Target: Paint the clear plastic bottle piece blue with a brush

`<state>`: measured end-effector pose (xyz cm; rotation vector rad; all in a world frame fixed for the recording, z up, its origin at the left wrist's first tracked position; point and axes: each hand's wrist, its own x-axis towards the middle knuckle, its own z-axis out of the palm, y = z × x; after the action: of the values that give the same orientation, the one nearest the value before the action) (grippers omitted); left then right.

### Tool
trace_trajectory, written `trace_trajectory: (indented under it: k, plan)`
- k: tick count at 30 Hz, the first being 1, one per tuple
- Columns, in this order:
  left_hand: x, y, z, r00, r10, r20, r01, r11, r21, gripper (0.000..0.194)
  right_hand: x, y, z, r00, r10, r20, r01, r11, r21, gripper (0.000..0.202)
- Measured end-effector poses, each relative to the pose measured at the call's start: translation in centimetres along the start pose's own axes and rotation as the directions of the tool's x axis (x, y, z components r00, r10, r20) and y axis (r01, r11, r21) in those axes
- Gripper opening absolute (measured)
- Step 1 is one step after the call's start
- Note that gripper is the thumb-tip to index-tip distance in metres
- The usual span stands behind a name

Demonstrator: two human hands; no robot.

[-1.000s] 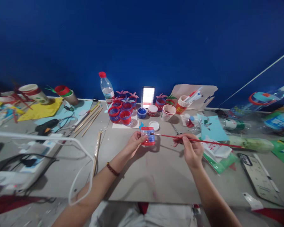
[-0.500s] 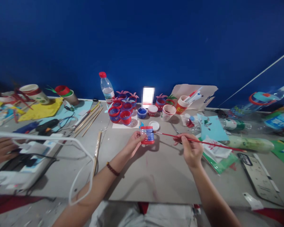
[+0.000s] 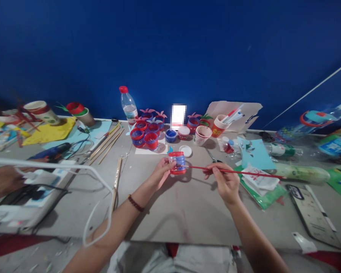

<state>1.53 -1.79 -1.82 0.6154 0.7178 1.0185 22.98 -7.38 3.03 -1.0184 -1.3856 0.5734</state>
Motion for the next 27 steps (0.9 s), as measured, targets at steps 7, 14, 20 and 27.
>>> trace_trajectory:
  k: [7, 14, 20, 27]
  plan:
    - [0.0, -0.1, -0.1, 1.000, 0.014, 0.003, -0.014, 1.000, -0.005, 0.041, 0.2, 0.1, -0.4, 1.000, -0.016, -0.026, 0.014, 0.996, -0.085, 0.025]
    - [0.3, -0.5, -0.5, 1.000, 0.016, -0.013, -0.016, 1.000, 0.005, 0.040, -0.1, 1.0, -0.8, 0.997, -0.024, -0.079, 0.019, 0.998, -0.067, 0.019]
    - [0.1, -0.4, -0.3, 1.000, 0.021, -0.001, -0.021, 1.000, -0.002, 0.039, -0.7, 2.1, -1.1, 0.992, 0.057, -0.117, -0.056, 0.998, 0.014, 0.019]
    - [0.1, -0.1, 0.0, 1.000, 0.023, 0.004, -0.023, 0.999, -0.023, 0.044, -0.2, 0.4, -0.1, 1.000, 0.029, 0.002, -0.029, 0.999, -0.028, 0.023]
